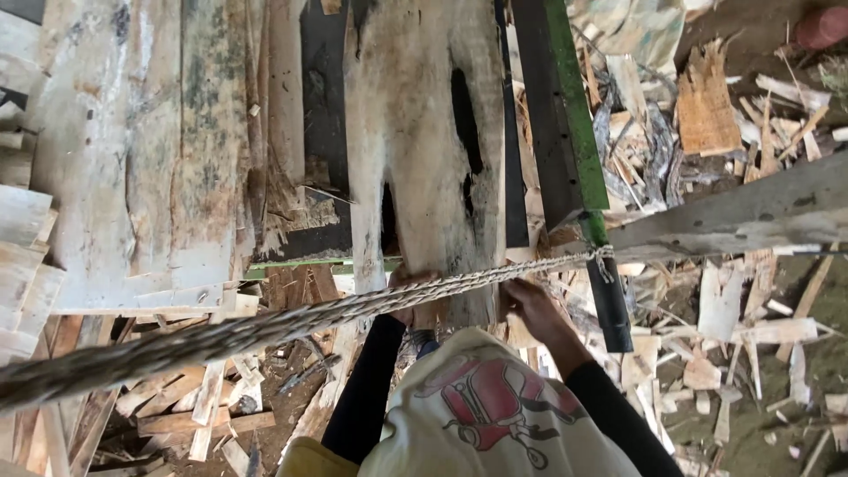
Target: Using a large manual lever-operated blade to slice thin strips of veneer or wood from boards in a workshop.
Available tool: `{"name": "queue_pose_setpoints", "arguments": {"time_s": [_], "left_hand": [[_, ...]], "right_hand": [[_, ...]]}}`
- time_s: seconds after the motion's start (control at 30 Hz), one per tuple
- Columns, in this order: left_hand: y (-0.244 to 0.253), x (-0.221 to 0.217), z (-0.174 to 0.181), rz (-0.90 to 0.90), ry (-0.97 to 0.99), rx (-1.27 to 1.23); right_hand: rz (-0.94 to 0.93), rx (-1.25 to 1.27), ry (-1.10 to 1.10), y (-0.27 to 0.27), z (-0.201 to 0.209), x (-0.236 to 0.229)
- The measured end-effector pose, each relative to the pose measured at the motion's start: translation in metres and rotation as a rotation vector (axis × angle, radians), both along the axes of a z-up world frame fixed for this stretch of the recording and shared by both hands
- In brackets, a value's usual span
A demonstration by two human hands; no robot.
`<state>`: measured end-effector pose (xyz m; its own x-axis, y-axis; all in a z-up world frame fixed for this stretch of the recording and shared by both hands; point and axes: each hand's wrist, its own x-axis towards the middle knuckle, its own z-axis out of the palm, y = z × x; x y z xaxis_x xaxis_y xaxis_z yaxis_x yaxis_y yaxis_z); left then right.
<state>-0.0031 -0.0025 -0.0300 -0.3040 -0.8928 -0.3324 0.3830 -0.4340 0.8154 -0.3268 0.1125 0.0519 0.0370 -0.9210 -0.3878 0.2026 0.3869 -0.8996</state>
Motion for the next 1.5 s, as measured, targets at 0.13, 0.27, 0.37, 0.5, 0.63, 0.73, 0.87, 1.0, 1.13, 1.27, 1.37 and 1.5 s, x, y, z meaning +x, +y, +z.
{"name": "queue_pose_setpoints", "arguments": {"time_s": [0.13,0.27,0.37,0.5,0.63,0.73,0.87,1.0,1.13,1.27,1.37,1.5], "left_hand": [[0.003,-0.01,0.012,-0.011,-0.095,-0.039],[0.017,-0.033,0.055,-0.093,-0.326,-0.107],[0.022,-0.038,0.008,0.002,-0.735,-0.357],[0.023,-0.03,0.013,-0.033,-0.554,-0.365],[0.022,-0.027,0.034,-0.049,-0.773,-0.502],[0.034,0.003,-0.097,-0.311,-1.165,-0.648],[0.035,-0.015,0.014,-0.142,-0.877,-0.401],[0.047,-0.014,-0.019,-0.088,-0.811,-0.562],[0.031,-0.027,-0.002,-0.099,-0.819,-0.38],[0.033,-0.022,0.013,-0.221,-0.942,-0.547],[0.049,0.002,-0.031,-0.378,-1.077,-0.695],[0.032,-0.005,-0.078,-0.387,-0.988,-0.662]], "right_hand": [[0.005,-0.327,0.63,-0.007,0.003,-0.002],[-0.202,0.136,0.534,-0.016,0.025,0.007],[-0.168,0.153,0.963,-0.02,0.029,0.008],[-0.094,0.133,1.057,-0.027,-0.001,-0.001],[0.014,0.179,1.024,-0.058,0.021,-0.002],[-0.086,0.251,0.874,-0.066,0.025,0.005],[-0.15,0.268,0.834,-0.071,0.045,0.016],[-0.079,0.193,1.068,-0.071,0.036,0.025],[-0.057,-0.201,1.292,-0.068,-0.021,0.017],[-0.018,-0.305,1.304,-0.067,-0.009,0.017],[0.005,-0.323,1.275,-0.065,-0.02,0.018],[-0.039,-0.481,1.212,-0.084,0.012,0.026]]}}
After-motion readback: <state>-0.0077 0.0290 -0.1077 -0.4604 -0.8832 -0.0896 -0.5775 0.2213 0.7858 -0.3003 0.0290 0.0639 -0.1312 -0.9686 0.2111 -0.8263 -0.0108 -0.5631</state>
